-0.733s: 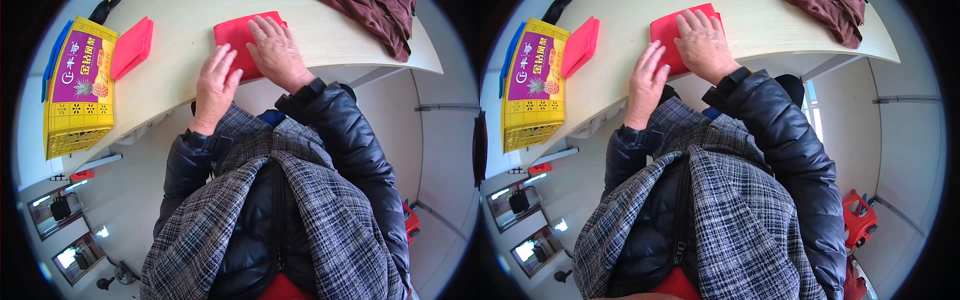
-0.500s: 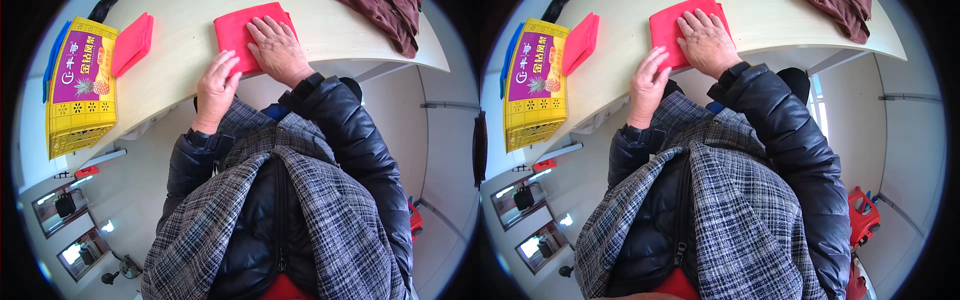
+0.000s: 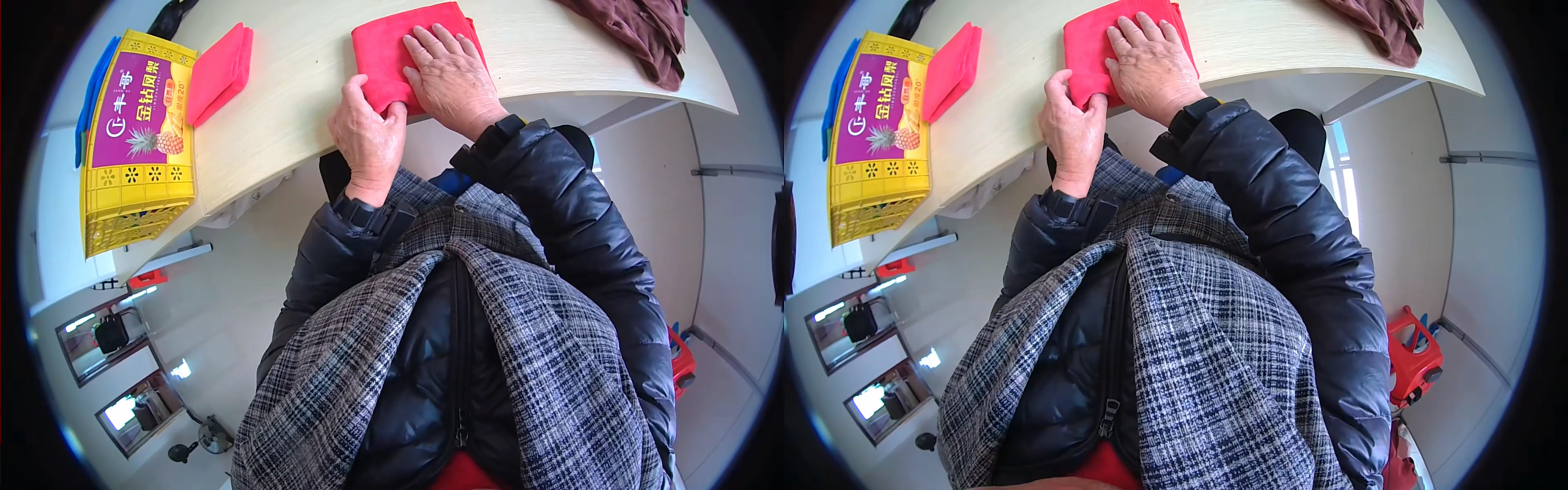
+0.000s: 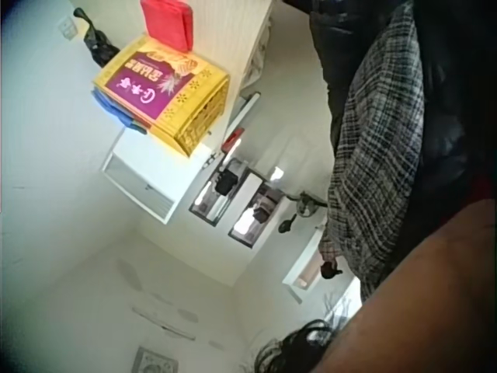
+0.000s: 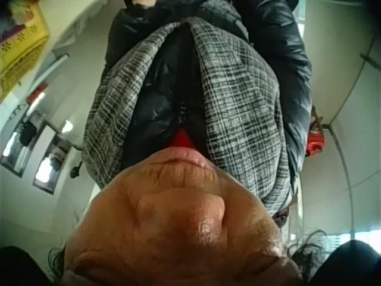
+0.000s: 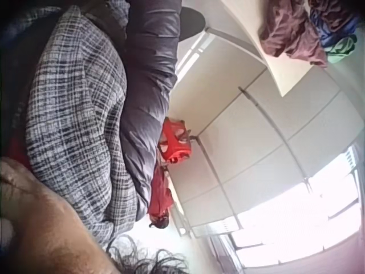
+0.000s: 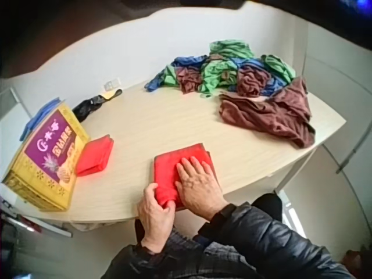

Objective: Folding various pieces of colored fabric or clothing items on a table.

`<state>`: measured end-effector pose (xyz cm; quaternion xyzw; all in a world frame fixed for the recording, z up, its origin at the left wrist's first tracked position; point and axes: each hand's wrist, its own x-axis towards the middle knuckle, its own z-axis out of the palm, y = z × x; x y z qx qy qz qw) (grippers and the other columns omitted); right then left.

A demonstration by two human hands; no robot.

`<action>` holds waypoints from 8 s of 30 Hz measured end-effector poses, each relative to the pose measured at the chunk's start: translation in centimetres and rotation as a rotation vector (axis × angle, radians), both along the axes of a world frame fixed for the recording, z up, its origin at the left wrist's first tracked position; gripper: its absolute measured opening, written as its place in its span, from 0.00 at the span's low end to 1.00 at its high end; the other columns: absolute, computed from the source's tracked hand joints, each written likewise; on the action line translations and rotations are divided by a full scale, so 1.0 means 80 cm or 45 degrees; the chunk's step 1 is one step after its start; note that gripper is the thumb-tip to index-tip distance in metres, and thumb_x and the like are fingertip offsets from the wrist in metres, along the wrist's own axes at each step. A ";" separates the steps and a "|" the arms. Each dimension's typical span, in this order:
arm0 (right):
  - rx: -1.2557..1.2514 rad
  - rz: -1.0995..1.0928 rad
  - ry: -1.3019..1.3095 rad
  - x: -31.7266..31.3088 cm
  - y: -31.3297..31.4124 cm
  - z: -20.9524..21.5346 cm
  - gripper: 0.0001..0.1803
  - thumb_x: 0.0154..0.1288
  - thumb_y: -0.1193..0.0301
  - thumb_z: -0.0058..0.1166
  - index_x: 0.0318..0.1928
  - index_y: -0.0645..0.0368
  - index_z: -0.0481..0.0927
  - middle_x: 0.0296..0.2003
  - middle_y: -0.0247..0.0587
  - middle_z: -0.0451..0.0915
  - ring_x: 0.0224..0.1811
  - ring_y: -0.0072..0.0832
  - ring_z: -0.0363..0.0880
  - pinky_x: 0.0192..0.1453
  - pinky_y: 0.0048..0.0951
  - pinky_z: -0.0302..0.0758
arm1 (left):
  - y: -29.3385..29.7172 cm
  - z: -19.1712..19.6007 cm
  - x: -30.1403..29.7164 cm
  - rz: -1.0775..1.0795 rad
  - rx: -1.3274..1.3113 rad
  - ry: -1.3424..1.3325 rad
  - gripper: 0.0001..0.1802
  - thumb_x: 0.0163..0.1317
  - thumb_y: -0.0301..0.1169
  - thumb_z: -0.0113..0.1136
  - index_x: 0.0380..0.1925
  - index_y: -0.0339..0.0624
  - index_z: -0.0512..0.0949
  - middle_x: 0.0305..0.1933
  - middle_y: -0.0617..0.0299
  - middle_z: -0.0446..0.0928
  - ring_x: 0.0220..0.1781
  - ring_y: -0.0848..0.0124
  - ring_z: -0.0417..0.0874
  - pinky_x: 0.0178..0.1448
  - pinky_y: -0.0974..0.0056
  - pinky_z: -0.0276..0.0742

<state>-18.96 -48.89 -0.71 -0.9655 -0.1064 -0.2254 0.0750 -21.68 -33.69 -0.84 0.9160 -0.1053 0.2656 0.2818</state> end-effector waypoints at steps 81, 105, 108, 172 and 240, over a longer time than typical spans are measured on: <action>0.090 0.019 0.111 -0.015 -0.065 0.047 0.29 0.77 0.58 0.47 0.72 0.57 0.67 0.72 0.47 0.67 0.78 0.47 0.59 0.79 0.51 0.56 | 0.043 0.082 0.010 -0.462 0.282 0.138 0.21 0.67 0.29 0.58 0.59 0.36 0.77 0.48 0.48 0.81 0.47 0.52 0.84 0.53 0.53 0.80; 0.248 0.138 0.093 0.017 -0.001 0.038 0.34 0.78 0.52 0.42 0.74 0.60 0.65 0.75 0.50 0.63 0.80 0.45 0.54 0.82 0.50 0.50 | 0.014 -0.001 0.088 -0.376 0.548 0.175 0.33 0.76 0.42 0.48 0.76 0.39 0.60 0.81 0.51 0.56 0.84 0.52 0.51 0.82 0.46 0.50; 0.116 0.108 0.130 0.020 -0.006 0.013 0.33 0.78 0.51 0.42 0.74 0.58 0.65 0.75 0.48 0.63 0.80 0.45 0.54 0.82 0.50 0.51 | 0.012 0.004 0.086 -0.385 0.555 0.175 0.33 0.76 0.43 0.47 0.76 0.40 0.59 0.82 0.52 0.55 0.84 0.53 0.51 0.82 0.46 0.50; -0.124 -0.064 0.216 0.014 -0.032 0.040 0.33 0.78 0.52 0.44 0.74 0.57 0.65 0.75 0.47 0.63 0.80 0.47 0.55 0.81 0.52 0.51 | 0.058 0.044 0.023 -0.578 0.140 -0.028 0.17 0.66 0.24 0.60 0.55 0.37 0.79 0.62 0.51 0.79 0.63 0.51 0.80 0.67 0.54 0.76; 0.178 -0.122 0.186 0.031 -0.046 0.018 0.38 0.75 0.50 0.45 0.74 0.66 0.62 0.75 0.60 0.59 0.80 0.52 0.53 0.82 0.50 0.50 | -0.026 0.013 0.141 -0.522 0.381 0.294 0.39 0.76 0.60 0.40 0.75 0.43 0.63 0.81 0.51 0.57 0.82 0.53 0.54 0.83 0.48 0.49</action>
